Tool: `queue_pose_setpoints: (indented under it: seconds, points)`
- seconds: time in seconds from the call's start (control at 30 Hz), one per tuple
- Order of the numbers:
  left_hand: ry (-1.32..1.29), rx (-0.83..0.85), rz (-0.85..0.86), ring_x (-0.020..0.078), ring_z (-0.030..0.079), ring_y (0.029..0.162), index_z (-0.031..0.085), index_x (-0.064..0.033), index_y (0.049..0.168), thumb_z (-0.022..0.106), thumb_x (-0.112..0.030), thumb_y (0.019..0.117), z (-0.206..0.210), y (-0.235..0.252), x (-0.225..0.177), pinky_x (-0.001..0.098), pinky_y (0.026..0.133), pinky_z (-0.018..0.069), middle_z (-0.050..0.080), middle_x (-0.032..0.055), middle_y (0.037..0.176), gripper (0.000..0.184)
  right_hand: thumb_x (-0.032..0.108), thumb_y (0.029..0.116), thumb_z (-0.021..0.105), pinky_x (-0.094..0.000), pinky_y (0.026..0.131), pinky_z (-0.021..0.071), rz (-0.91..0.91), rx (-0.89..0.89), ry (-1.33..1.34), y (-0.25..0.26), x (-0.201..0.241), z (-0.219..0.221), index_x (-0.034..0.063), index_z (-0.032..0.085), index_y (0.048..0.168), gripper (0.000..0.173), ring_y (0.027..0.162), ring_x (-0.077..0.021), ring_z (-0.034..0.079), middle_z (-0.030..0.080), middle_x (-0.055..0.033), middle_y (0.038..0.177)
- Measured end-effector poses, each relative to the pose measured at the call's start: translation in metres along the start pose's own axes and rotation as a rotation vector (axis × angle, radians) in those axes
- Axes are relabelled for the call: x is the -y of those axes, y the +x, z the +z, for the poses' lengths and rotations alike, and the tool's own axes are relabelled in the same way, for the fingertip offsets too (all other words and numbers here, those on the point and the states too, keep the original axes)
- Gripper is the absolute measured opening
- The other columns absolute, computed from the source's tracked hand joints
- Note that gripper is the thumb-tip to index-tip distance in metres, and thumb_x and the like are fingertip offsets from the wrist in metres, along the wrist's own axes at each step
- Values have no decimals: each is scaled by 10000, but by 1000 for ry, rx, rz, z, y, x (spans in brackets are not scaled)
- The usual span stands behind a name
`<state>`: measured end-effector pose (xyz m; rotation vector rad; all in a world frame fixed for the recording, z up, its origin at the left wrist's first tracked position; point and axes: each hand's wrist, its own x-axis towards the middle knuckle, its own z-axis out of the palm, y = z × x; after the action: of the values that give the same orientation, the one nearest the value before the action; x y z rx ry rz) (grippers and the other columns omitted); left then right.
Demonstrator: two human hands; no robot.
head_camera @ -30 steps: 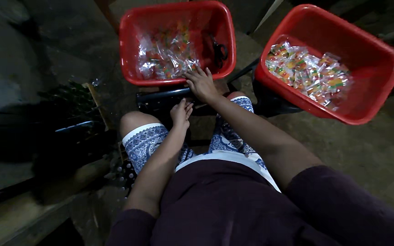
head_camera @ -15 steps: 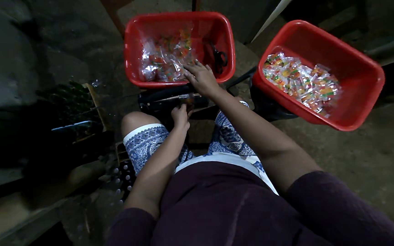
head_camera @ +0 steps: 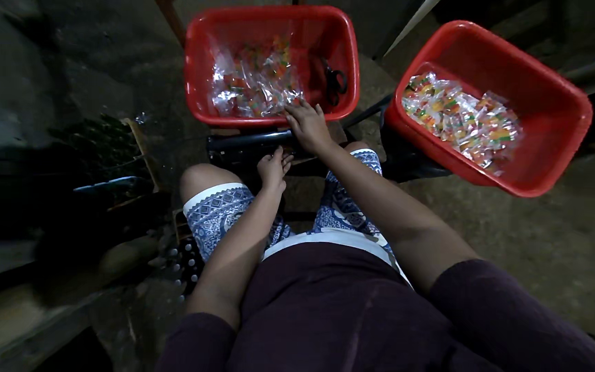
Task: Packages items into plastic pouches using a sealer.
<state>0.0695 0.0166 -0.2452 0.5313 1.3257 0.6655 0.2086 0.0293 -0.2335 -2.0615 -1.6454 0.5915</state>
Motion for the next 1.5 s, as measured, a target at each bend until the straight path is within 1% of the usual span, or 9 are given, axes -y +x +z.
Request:
queue_pose_setpoints:
  seconds: [0.23, 0.7, 0.83, 0.93, 1.03, 1.1, 1.23, 1.37, 1.5]
  points:
    - [5, 5, -27, 110, 693, 777, 558, 25, 1133, 562, -218, 1068, -1, -1, -1, 246, 714, 584, 684, 88, 917, 252, 275, 1103, 374, -639, 1238, 119, -18, -83, -63, -4, -8, 14, 166, 604, 1441, 423, 1489, -320, 400, 612, -67, 1453]
    - [7, -6, -28, 121, 701, 799, 556, 26, 1133, 574, -238, 1062, 0, 1, 1, 257, 722, 588, 690, 103, 953, 274, 252, 1100, 383, -625, 1231, 162, -40, -113, -66, -3, -11, 15, 158, 623, 1421, 411, 1471, -309, 429, 622, -41, 1444]
    - [13, -7, -14, 126, 697, 810, 550, 30, 1157, 590, -231, 1053, 0, 2, 2, 260, 724, 585, 685, 114, 986, 283, 273, 1108, 361, -632, 1233, 137, -10, -64, -53, -1, -7, 10, 167, 607, 1441, 428, 1488, -313, 401, 607, -44, 1462]
    - [14, 28, 3, 148, 687, 879, 522, 46, 1266, 569, -226, 1063, 0, 2, 0, 278, 773, 577, 665, 145, 1083, 343, 333, 1115, 366, -689, 1215, 95, 12, 25, 29, 2, 1, -7, 156, 608, 1438, 441, 1492, -320, 386, 581, -78, 1484]
    - [8, 55, 60, 162, 668, 835, 547, 45, 1238, 550, -163, 1060, 0, -2, -3, 309, 754, 583, 660, 137, 1038, 273, 359, 1102, 419, -595, 1179, 302, -62, -6, 160, 1, 16, -31, 88, 678, 1332, 441, 1315, -302, 580, 670, -139, 1335]
    - [13, 109, 103, 163, 695, 807, 558, 37, 1245, 538, -144, 1061, -3, -15, -8, 327, 743, 612, 678, 124, 1014, 259, 304, 1106, 407, -504, 1128, 418, -161, -53, 321, -5, 25, -50, 28, 654, 1340, 438, 1275, -295, 602, 655, -178, 1329]
    - [123, 257, 179, 145, 691, 859, 554, -4, 1283, 544, -194, 1072, -16, -49, -19, 306, 787, 594, 676, 88, 1027, 284, 262, 1103, 330, -367, 1111, 463, -174, -194, 720, -41, 21, -73, -60, 456, 1472, 505, 1290, -200, 588, 598, -201, 1396]
    - [214, 367, 313, 147, 714, 873, 601, 16, 1240, 563, -107, 1052, -26, -86, -25, 320, 803, 607, 717, 83, 1009, 228, 247, 1095, 407, -335, 923, 544, 83, -183, 979, -101, 20, -65, -25, 544, 1290, 362, 1018, -118, 643, 660, -89, 1129]
    - [218, 431, 425, 129, 718, 848, 630, 19, 1160, 577, -16, 1016, -28, -113, -25, 305, 789, 617, 718, 50, 959, 158, 186, 1050, 534, -309, 852, 548, 118, -41, 1072, -143, 35, -62, 19, 646, 1129, 216, 887, -74, 628, 660, -24, 990]
